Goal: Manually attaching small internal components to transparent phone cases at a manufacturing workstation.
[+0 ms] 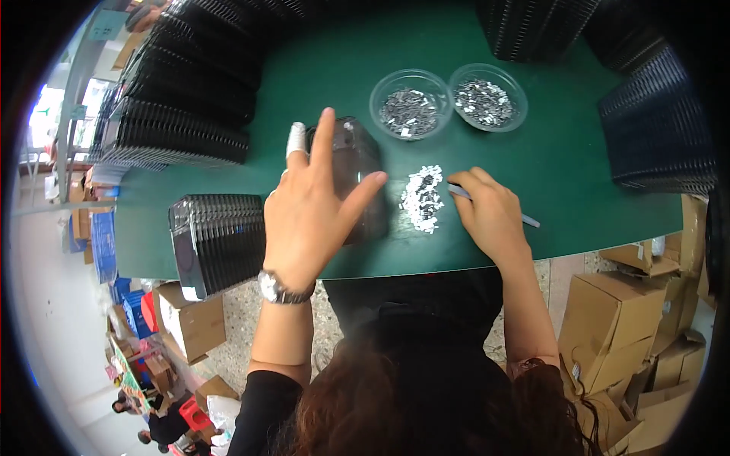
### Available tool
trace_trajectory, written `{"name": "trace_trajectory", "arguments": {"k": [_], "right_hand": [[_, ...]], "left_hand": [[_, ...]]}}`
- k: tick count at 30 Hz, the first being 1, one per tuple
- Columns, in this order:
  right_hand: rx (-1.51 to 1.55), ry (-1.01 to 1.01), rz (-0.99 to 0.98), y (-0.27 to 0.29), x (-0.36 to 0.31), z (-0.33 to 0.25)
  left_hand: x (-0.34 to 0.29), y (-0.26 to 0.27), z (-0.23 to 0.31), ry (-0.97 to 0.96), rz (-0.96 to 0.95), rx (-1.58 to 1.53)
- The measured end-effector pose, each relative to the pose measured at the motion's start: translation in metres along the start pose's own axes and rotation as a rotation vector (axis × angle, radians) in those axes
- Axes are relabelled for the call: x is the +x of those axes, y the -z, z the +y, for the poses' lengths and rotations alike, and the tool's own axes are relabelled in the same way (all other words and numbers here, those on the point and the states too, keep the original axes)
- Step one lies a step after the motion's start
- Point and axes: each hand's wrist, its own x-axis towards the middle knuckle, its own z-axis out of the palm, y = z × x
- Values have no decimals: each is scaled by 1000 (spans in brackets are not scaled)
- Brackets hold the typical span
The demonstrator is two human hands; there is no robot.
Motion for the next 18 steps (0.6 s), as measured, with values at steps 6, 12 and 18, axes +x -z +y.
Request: {"name": "trace_trajectory", "arguments": {"k": [6, 12, 18], "right_hand": [[-77, 35, -15, -7, 18, -5], [-159, 60, -66, -7, 24, -5], [-107, 53, -163, 7, 27, -8]], "left_hand": [[9, -3, 0, -12, -32, 49], [-20, 0, -45, 160, 379, -1321], [-78, -9, -107, 288, 196, -1592]]}}
